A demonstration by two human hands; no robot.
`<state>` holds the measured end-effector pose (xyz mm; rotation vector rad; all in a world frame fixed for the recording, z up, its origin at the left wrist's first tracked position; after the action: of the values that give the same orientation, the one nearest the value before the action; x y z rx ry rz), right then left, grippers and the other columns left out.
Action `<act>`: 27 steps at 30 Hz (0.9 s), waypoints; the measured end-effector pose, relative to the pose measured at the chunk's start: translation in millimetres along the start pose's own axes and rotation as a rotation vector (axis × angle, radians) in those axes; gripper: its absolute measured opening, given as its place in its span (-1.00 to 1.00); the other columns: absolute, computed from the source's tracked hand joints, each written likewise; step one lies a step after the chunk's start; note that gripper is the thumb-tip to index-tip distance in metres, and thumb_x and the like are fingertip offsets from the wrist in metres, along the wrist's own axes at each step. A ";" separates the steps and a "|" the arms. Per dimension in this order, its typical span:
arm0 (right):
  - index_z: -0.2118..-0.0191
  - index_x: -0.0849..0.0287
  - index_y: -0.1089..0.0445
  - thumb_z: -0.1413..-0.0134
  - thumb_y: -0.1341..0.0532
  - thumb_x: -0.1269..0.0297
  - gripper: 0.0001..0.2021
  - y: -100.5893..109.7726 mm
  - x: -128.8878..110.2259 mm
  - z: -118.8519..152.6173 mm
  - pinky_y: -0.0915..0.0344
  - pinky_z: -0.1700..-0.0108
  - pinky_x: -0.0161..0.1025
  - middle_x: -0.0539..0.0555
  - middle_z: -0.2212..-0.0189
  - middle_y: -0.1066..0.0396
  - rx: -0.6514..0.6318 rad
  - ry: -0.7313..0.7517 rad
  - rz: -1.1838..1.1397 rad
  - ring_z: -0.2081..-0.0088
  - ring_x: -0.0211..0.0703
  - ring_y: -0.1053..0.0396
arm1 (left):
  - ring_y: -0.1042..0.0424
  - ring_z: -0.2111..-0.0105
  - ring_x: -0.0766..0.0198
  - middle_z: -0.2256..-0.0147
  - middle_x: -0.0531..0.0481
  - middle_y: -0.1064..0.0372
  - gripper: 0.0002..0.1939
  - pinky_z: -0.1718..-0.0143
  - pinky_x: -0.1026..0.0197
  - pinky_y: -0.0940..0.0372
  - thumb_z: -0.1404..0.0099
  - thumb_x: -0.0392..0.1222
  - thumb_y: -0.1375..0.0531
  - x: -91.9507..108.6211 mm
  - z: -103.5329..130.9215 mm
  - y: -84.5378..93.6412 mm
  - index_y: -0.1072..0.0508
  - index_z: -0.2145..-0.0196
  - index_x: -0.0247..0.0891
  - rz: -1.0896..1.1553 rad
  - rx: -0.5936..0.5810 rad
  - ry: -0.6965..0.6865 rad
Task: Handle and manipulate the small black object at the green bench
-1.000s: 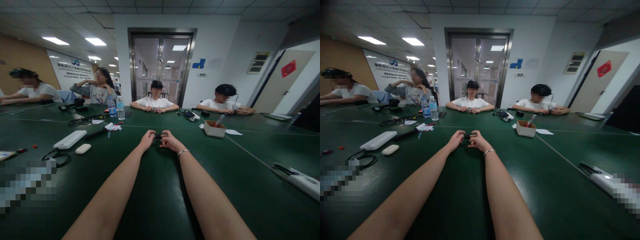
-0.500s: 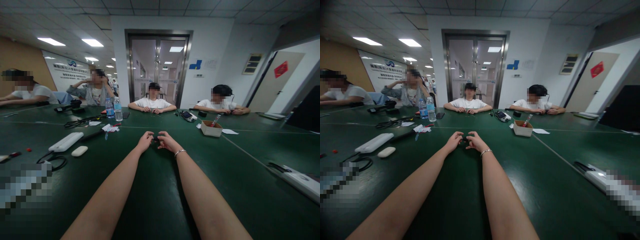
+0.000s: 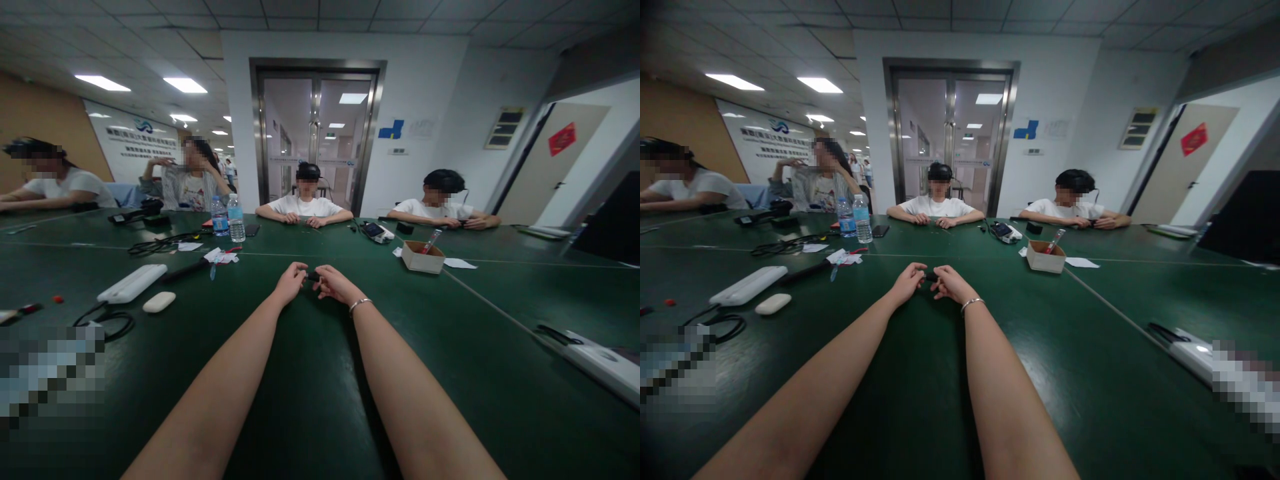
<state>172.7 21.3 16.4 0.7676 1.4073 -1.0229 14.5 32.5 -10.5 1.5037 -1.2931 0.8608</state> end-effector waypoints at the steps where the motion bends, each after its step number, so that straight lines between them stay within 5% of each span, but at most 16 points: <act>1: 0.23 0.12 -0.09 -0.04 -0.20 0.35 -0.76 0.1 0.1 -0.3 -0.41 0.61 -0.30 -0.16 0.58 -0.21 0.001 0.013 0.005 0.74 -0.47 -0.07 | -0.26 0.51 0.41 0.46 0.04 -0.25 -0.78 0.50 0.37 -0.17 -0.21 -0.22 -0.06 0.2 0.2 0.0 -0.33 0.16 -0.26 0.001 0.005 0.003; 4: 0.19 0.10 -0.10 0.04 -0.27 0.43 -0.66 0.2 -0.4 -0.5 -0.46 0.51 -0.24 -0.18 0.57 -0.22 -0.007 0.039 -0.007 0.70 -0.45 -0.16 | -0.26 0.50 0.40 0.46 0.04 -0.25 -0.77 0.49 0.37 -0.17 -0.21 -0.22 -0.06 0.3 0.5 -0.1 -0.33 0.16 -0.26 0.004 0.016 0.006; 16: 0.23 0.20 -0.23 -0.17 -0.12 0.31 -0.91 -0.8 -1.2 0.2 -0.44 0.54 -0.27 -0.06 0.62 -0.30 -0.031 -0.007 -0.020 0.73 -0.45 -0.09 | -0.29 0.49 0.38 0.43 0.02 -0.29 -0.78 0.50 0.35 -0.18 -0.20 -0.16 -0.10 -0.4 0.9 -1.7 -0.33 0.19 -0.27 -0.004 -0.002 -0.025; 21: 0.25 0.21 -0.27 0.03 -0.19 0.60 -0.78 0.7 -0.7 1.2 -0.47 0.45 -0.26 -0.14 0.67 -0.20 -0.036 -0.006 -0.025 0.69 -0.44 -0.14 | -0.30 0.49 0.37 0.47 0.03 -0.30 -0.77 0.51 0.35 -0.19 -0.20 -0.13 -0.10 5.9 5.0 -1.2 -0.33 0.20 -0.27 -0.034 -0.034 -0.022; 27: 0.29 0.24 -0.33 0.15 -0.21 0.67 -0.73 4.3 3.6 -1.7 -0.47 0.40 -0.31 -0.11 0.59 -0.26 -0.130 0.032 -0.003 0.65 -0.47 -0.19 | -0.21 0.63 0.40 0.64 0.11 -0.22 -0.69 0.56 0.34 -0.13 -0.19 0.03 -0.09 3.9 5.7 1.0 -0.39 0.31 -0.29 -0.106 -0.063 -0.017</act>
<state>175.5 24.1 12.1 0.6890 1.4871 -0.9152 14.0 25.9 -8.4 1.5177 -1.2304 0.7341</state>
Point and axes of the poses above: each hand's wrist, its own z-axis away from the middle knuckle, its own y-axis out of the back of the hand, x = y × z, the point moved 1 cm from there along -z, towards the middle knuckle
